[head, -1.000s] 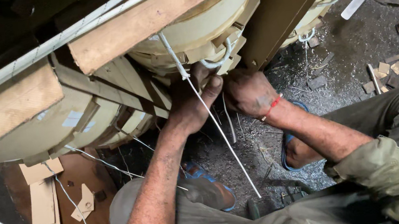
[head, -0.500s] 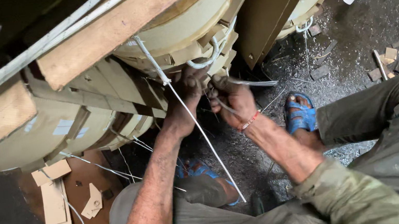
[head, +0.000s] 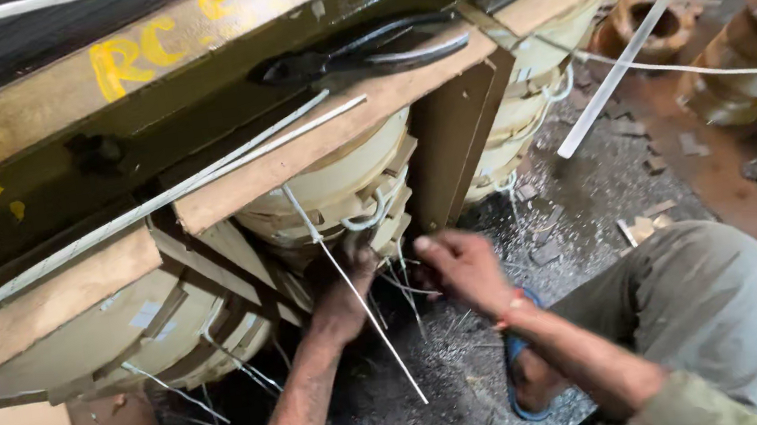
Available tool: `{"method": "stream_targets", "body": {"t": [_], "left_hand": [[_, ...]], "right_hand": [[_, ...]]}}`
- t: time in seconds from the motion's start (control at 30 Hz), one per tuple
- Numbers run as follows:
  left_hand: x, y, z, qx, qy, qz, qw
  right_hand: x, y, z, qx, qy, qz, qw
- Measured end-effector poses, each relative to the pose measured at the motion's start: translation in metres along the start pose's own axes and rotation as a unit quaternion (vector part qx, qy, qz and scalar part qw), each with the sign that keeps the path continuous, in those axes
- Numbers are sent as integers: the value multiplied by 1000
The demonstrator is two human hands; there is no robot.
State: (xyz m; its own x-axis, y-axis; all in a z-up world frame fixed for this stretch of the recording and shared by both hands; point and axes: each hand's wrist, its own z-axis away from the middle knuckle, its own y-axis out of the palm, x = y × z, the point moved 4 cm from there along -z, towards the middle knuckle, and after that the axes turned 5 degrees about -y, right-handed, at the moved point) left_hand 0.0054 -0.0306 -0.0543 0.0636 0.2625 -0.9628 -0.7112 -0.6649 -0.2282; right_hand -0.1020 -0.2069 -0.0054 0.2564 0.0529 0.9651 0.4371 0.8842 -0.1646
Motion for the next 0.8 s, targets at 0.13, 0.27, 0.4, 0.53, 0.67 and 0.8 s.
{"method": "stream_targets", "body": {"t": [0.13,0.27,0.4,0.53,0.67,0.8], "left_hand": [[7,-16,-9,-105,-146,-234,955],[-18,-11,2,-62,21,-117,991],[-27,-11,8,-38,-7,-124,992],[-21,-15,10,-20,-62,-121,991],[-16,-15,4,-30,46,-182,982],[15,0,2,7,-28,-253,967]], "right_hand": [[137,-98,20,-152,-443,215,857],[227,-176,-32,-190,-583,488,621],[246,-213,-95,-114,-502,595,617],[252,-221,-116,-19,-345,593,727],[248,-221,-105,-32,-357,560,747],[226,-229,-102,-30,-362,466,807]]}}
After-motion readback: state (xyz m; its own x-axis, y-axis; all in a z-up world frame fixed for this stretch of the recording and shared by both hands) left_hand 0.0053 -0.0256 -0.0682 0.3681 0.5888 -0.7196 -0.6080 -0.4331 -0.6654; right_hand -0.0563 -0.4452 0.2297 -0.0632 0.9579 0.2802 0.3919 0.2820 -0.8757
